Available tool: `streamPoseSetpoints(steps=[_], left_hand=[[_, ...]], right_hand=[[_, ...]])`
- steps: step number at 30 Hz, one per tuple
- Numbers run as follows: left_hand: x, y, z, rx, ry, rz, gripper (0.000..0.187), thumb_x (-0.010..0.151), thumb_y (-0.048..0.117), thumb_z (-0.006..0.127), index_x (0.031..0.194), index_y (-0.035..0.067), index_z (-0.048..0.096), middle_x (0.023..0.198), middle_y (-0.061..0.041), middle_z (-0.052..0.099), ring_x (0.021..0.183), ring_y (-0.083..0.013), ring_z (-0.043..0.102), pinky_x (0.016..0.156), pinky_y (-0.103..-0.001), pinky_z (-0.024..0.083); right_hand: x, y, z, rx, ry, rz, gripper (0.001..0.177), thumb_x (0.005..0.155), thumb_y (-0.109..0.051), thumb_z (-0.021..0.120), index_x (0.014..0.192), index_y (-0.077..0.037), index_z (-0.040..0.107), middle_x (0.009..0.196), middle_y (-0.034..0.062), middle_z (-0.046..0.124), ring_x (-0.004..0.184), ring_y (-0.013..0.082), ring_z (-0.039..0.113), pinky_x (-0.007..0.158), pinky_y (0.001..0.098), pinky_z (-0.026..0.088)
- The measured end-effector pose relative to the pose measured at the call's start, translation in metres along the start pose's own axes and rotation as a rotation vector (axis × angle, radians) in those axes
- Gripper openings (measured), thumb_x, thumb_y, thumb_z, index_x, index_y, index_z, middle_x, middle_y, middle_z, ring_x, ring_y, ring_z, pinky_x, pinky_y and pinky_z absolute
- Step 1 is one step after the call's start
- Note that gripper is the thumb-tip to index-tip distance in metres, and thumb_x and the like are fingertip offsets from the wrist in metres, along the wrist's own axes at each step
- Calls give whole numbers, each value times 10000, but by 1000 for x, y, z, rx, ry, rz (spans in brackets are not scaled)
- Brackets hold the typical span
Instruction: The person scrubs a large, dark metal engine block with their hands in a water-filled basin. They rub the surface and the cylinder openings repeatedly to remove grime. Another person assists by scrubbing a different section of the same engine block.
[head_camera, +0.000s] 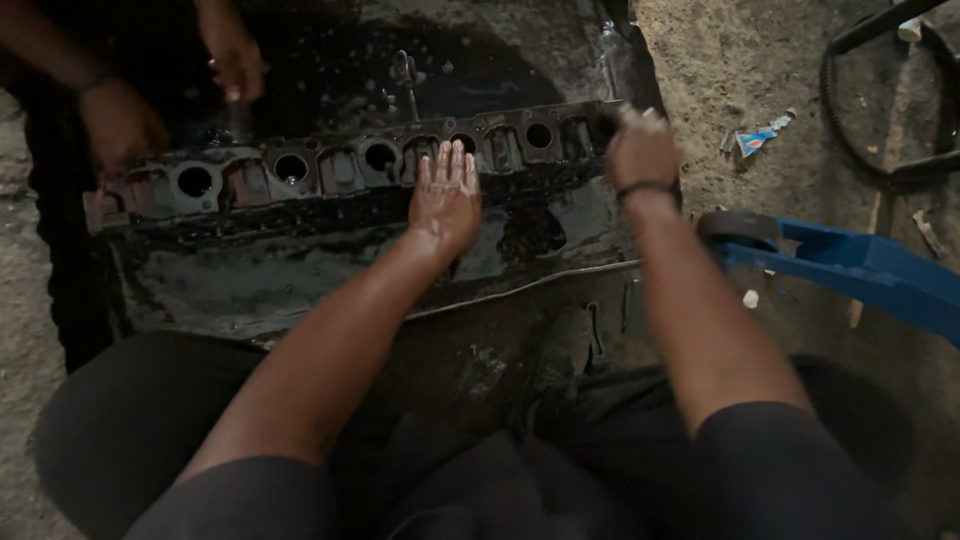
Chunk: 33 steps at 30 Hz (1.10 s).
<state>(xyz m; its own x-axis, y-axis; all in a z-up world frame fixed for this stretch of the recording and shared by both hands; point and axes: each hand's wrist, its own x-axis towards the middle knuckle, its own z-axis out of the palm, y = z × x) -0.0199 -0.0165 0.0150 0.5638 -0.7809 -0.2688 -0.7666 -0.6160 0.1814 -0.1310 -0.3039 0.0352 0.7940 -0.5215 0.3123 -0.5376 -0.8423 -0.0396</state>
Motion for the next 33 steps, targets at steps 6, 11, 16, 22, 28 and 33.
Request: streamPoseSetpoints(steps=[6,11,16,22,28,33], left_hand=[[20,-10,-28,57,-39,-51,880,904,189,480,1634,-3,29,1721,-182,-30,1588,-336,-10,1268,-495,4],[25,-19,-22,94,-63,-29,895,917,206,488,1627,-7,-13,1711,-193,-69,1575,-371,-67,1247,-538,-28],[26,-22,-20,79,-22,-8,870,952,201,479,1631,-13,-20,1717,-203,-70,1579,-390,-74,1253,-562,-32],[21,-18,-31,105,-122,-21,921,923,187,494,1620,-14,-74,1704,-207,-116,1566,-390,-113,1241,-546,-55],[22,-16,-34,84,-155,-30,916,925,204,490,1622,-10,-66,1709,-201,-113,1574,-387,-106,1251,-544,-50],[21,-21,-30,103,-109,-3,901,915,174,476,1631,-3,-41,1717,-193,-91,1577,-374,-81,1252,-537,-34]], right_hand=[[-21,-33,-8,-26,-180,-42,288,929,-209,612,1162,-109,749,1144,185,693,1190,370,576,1028,544,422],[-16,-16,29,71,-22,-222,449,966,-214,593,1333,44,609,1462,263,599,1401,369,492,1181,485,340],[-16,-27,24,108,-217,-123,530,1046,-226,518,1545,-44,512,1463,228,583,1400,354,494,1241,477,303],[8,-22,19,42,-323,-52,424,1085,-225,418,1471,-121,559,1455,138,586,1358,286,528,1199,545,242],[17,-33,40,-153,-379,-125,382,1134,-191,417,1429,-84,636,1418,165,648,1325,294,595,1097,509,410],[10,-54,51,-71,-299,-213,405,1129,-179,420,1468,-95,625,1483,119,624,1423,241,532,1247,501,339]])
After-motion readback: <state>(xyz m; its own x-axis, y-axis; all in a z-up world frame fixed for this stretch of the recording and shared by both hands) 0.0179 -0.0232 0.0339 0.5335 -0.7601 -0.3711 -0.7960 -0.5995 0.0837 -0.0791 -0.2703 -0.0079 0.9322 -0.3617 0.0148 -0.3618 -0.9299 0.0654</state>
